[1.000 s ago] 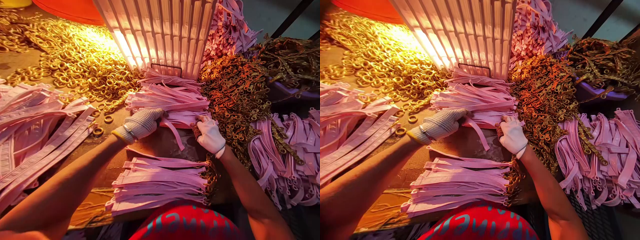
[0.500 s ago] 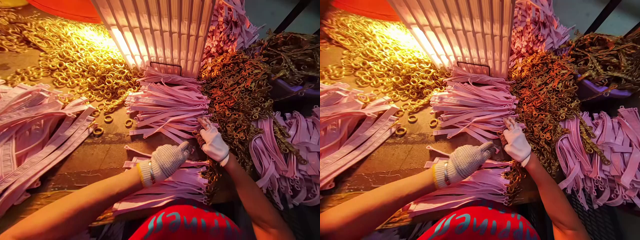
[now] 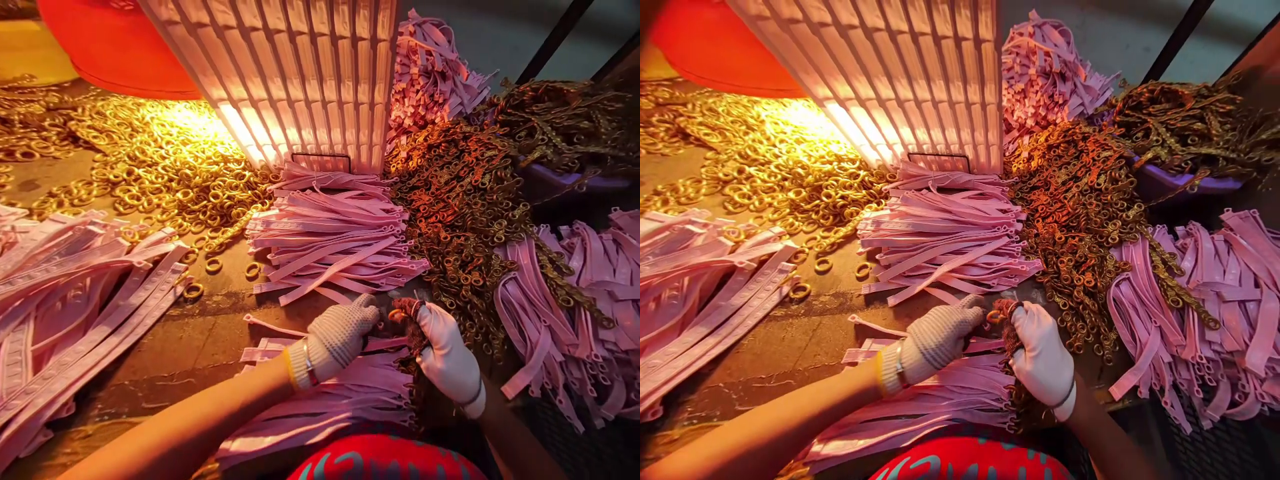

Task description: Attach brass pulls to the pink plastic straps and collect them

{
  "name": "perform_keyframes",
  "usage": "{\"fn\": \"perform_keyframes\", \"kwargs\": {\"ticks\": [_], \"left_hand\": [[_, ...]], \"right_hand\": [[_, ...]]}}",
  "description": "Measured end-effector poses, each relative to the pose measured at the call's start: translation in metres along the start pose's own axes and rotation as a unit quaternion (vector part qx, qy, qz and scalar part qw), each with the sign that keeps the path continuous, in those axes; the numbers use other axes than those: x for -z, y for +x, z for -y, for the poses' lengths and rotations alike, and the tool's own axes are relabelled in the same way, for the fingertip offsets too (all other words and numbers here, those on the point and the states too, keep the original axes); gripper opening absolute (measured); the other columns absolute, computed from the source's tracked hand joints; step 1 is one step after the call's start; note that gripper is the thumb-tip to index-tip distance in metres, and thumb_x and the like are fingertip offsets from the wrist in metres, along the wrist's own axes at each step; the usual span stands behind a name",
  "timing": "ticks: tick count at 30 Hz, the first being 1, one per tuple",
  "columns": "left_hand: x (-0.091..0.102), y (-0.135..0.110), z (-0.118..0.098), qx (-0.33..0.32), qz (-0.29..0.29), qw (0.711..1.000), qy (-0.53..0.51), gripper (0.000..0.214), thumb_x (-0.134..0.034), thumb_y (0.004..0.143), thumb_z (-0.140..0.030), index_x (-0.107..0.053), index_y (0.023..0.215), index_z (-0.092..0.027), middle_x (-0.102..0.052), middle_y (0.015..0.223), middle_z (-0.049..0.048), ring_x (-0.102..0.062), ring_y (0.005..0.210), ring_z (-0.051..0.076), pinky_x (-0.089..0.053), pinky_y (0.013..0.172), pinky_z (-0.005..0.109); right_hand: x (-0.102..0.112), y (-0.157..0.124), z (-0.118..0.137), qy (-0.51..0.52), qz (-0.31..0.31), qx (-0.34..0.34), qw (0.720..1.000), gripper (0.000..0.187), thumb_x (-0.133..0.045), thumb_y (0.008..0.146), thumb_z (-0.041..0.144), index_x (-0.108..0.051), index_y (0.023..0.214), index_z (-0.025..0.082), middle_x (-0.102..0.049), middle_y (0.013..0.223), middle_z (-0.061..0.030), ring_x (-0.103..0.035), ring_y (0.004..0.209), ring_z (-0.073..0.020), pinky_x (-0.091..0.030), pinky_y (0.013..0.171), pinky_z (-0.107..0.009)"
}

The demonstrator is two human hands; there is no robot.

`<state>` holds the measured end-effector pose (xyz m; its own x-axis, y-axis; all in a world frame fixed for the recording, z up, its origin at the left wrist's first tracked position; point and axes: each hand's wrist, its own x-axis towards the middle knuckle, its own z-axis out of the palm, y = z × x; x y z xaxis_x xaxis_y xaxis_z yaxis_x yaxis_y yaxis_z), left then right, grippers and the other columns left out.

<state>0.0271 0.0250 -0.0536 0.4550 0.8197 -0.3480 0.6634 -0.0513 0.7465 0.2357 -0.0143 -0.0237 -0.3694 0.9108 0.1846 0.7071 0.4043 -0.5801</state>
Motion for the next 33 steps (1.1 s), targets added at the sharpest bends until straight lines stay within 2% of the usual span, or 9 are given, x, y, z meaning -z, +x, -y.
{"fn": "perform_keyframes", "kwargs": {"ticks": [2,4,8,11,14,18,24,28,33], "left_hand": [[0.003,-0.013,0.003,-0.018,0.014,0.986,-0.164,0.021,-0.054,0.093,-0.035,-0.066,0.102,-0.020,-0.068,0.088,0.0066,-0.062,0.065,0.015,-0.049,0.062,0.024],[0.006,-0.025,0.002,0.033,0.033,0.943,-0.330,0.032,-0.052,0.096,-0.049,-0.063,0.099,-0.018,-0.057,0.063,-0.0005,-0.047,0.047,0.010,-0.039,0.046,0.020],[0.002,-0.042,-0.010,0.115,0.061,0.885,-0.446,0.051,-0.052,0.091,-0.067,-0.055,0.079,-0.018,-0.046,0.049,-0.0037,-0.034,0.038,0.007,-0.025,0.037,0.017],[-0.008,-0.047,-0.018,0.130,0.058,0.892,-0.429,0.055,-0.051,0.089,-0.071,-0.049,0.072,-0.019,-0.046,0.047,-0.0034,-0.033,0.036,0.007,-0.024,0.036,0.018],[-0.018,-0.048,-0.017,0.088,-0.002,0.932,-0.352,0.052,-0.055,0.088,-0.067,-0.051,0.067,-0.020,-0.050,0.049,-0.0008,-0.040,0.041,0.010,-0.033,0.040,0.020],[-0.028,-0.047,-0.007,-0.005,-0.132,0.970,-0.205,0.027,-0.068,0.083,-0.047,-0.071,0.078,-0.020,-0.072,0.079,0.0092,-0.063,0.070,0.021,-0.054,0.076,0.032],[-0.033,-0.046,0.003,-0.002,-0.087,0.964,-0.250,0.019,-0.068,0.083,-0.039,-0.075,0.086,-0.022,-0.076,0.088,0.0094,-0.067,0.081,0.025,-0.054,0.083,0.034],[-0.033,-0.042,0.001,-0.005,-0.076,0.976,-0.205,0.014,-0.067,0.082,-0.035,-0.075,0.087,-0.023,-0.077,0.093,0.0096,-0.069,0.086,0.027,-0.052,0.087,0.035],[-0.030,-0.040,-0.004,0.023,-0.021,0.971,-0.238,0.031,-0.058,0.090,-0.044,-0.067,0.075,-0.019,-0.065,0.066,0.0047,-0.053,0.057,0.017,-0.044,0.059,0.026]], "right_hand": [[0.003,-0.002,0.012,-0.014,0.020,0.000,1.000,0.049,-0.047,0.078,0.005,-0.059,0.122,0.022,-0.065,0.097,-0.0075,-0.062,0.089,-0.0241,-0.054,0.080,-0.035],[0.005,-0.003,0.022,-0.033,0.048,0.009,0.998,0.039,-0.049,0.079,0.007,-0.060,0.113,0.021,-0.064,0.096,-0.0071,-0.061,0.087,-0.0233,-0.052,0.078,-0.033],[0.000,-0.004,0.035,-0.163,0.074,0.025,0.984,0.022,-0.055,0.071,0.011,-0.058,0.092,0.019,-0.059,0.084,-0.0060,-0.054,0.074,-0.0230,-0.044,0.067,-0.035],[-0.006,-0.005,0.041,-0.288,0.086,0.053,0.952,0.017,-0.060,0.068,0.013,-0.055,0.083,0.020,-0.054,0.075,-0.0046,-0.047,0.064,-0.0215,-0.032,0.057,-0.036],[-0.010,-0.008,0.043,-0.360,0.062,0.091,0.926,0.011,-0.060,0.078,0.013,-0.052,0.078,0.021,-0.051,0.071,-0.0038,-0.042,0.060,-0.0203,-0.025,0.055,-0.036],[-0.016,-0.013,0.041,-0.398,-0.038,0.088,0.912,0.022,-0.050,0.094,0.012,-0.048,0.074,0.021,-0.049,0.069,-0.0036,-0.040,0.060,-0.0194,-0.022,0.055,-0.036],[-0.025,-0.015,0.038,-0.417,-0.007,0.108,0.902,0.022,-0.053,0.096,0.013,-0.045,0.078,0.022,-0.049,0.069,-0.0027,-0.042,0.060,-0.0198,-0.024,0.054,-0.035],[-0.017,-0.010,0.038,-0.384,0.025,0.080,0.920,0.018,-0.061,0.078,0.009,-0.048,0.078,0.022,-0.054,0.071,-0.0031,-0.046,0.059,-0.0198,-0.029,0.053,-0.035],[-0.003,-0.007,0.039,-0.322,0.096,0.027,0.942,0.033,-0.057,0.060,0.003,-0.054,0.089,0.020,-0.063,0.081,-0.0062,-0.058,0.068,-0.0226,-0.042,0.061,-0.035]]}}
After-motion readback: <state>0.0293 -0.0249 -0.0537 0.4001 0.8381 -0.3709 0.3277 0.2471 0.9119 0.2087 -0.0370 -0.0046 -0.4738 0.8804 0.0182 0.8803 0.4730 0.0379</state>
